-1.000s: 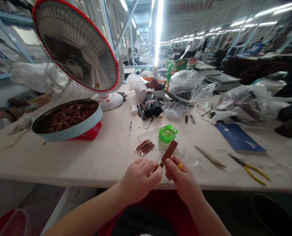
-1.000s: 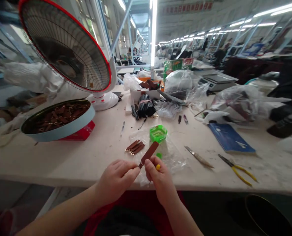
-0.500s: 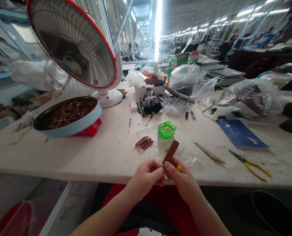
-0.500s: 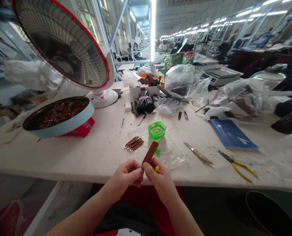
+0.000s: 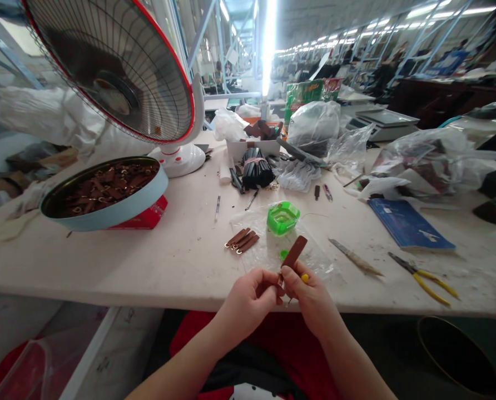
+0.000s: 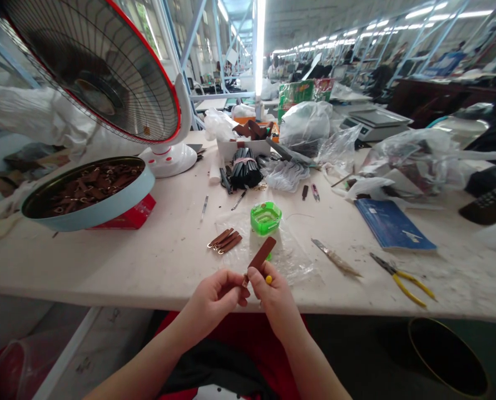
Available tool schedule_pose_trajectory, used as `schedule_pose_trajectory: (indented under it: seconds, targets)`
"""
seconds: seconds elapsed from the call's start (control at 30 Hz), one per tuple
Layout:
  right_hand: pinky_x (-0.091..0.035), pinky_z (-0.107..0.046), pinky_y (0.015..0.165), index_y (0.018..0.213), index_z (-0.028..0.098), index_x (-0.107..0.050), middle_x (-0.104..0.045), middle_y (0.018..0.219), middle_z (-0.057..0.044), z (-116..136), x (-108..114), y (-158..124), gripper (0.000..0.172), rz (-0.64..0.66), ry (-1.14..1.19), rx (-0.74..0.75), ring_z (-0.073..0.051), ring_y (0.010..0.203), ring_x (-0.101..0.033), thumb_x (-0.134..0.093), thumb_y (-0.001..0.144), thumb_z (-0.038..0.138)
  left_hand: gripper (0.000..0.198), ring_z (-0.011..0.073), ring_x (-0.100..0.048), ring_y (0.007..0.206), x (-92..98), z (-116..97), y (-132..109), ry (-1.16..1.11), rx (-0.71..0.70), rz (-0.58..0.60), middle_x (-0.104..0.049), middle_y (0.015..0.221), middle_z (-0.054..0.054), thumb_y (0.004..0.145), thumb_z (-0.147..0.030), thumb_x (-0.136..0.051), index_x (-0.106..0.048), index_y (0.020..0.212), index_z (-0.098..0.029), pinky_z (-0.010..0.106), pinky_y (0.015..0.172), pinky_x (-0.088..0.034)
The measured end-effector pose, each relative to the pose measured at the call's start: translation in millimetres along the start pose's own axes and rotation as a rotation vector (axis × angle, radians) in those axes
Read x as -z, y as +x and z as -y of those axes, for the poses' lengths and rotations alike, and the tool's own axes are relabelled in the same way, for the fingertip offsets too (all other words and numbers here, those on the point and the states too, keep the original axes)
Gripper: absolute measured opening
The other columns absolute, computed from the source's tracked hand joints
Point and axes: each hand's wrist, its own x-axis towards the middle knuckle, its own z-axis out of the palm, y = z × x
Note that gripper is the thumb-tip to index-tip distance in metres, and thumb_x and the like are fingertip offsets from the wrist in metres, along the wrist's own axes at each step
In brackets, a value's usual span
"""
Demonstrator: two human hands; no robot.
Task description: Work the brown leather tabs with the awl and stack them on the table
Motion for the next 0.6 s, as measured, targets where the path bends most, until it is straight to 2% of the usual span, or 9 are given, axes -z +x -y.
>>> schedule_pose_trajectory:
  seconds: [0.13, 0.27, 0.4, 0.6]
  targets:
    - [-0.024, -0.022, 0.047, 0.071, 0.017, -0.049, -0.036, 0.055, 0.006, -2.6, -1.8, -0.8, 0.027, 0.102, 0.230, -0.090, -0.007, 0.049, -0.028, -0.060, 0.078, 0.041, 0.013, 0.0112, -0.058, 0.062, 4.3, -2.5, 1.4, -0.062, -0.001, -0.009, -0.062, 0.065, -0.001, 0.073, -0.027, -0.061, -0.055, 0.071, -0.016, 0.023, 0.062, -0.046]
    - [-0.022, -0.021, 0.046, 0.075, 0.017, -0.050, -0.039, 0.056, 0.006, -2.3, -9.2, -5.1, 0.025, 0.102, 0.303, -0.132, -0.007, 0.048, -0.027, -0.063, 0.076, 0.039, 0.024, 0.0125, -0.061, 0.060, 6.4, 0.6, 4.0, -0.278, 0.052, 0.014, -0.062, 0.062, -0.003, 0.066, -0.030, -0.070, -0.050, 0.070, -0.017, 0.024, 0.061, -0.047]
    - [-0.025, -0.020, 0.046, 0.079, 0.018, -0.053, -0.042, 0.058, 0.006, -5.4, -14.0, -7.1, 0.023, 0.031, 0.294, -0.104, -0.007, 0.050, -0.031, -0.064, 0.075, 0.038, 0.027, 0.0141, -0.064, 0.063, 6.2, 1.3, 4.5, -0.329, 0.064, 0.050, -0.064, 0.060, -0.002, 0.066, -0.031, -0.071, -0.049, 0.066, -0.016, 0.026, 0.064, -0.049]
    - [-0.038, -0.019, 0.052, 0.078, 0.019, -0.058, -0.053, 0.063, 0.003, -7.1, -22.8, -8.5, 0.022, -0.138, 0.414, -0.050, -0.008, 0.055, -0.044, -0.071, 0.068, 0.034, 0.029, 0.0100, -0.058, 0.057, 0.8, -1.4, 4.0, -0.349, 0.028, -0.001, -0.061, 0.058, -0.002, 0.066, -0.034, -0.070, -0.049, 0.064, -0.016, 0.022, 0.059, -0.046]
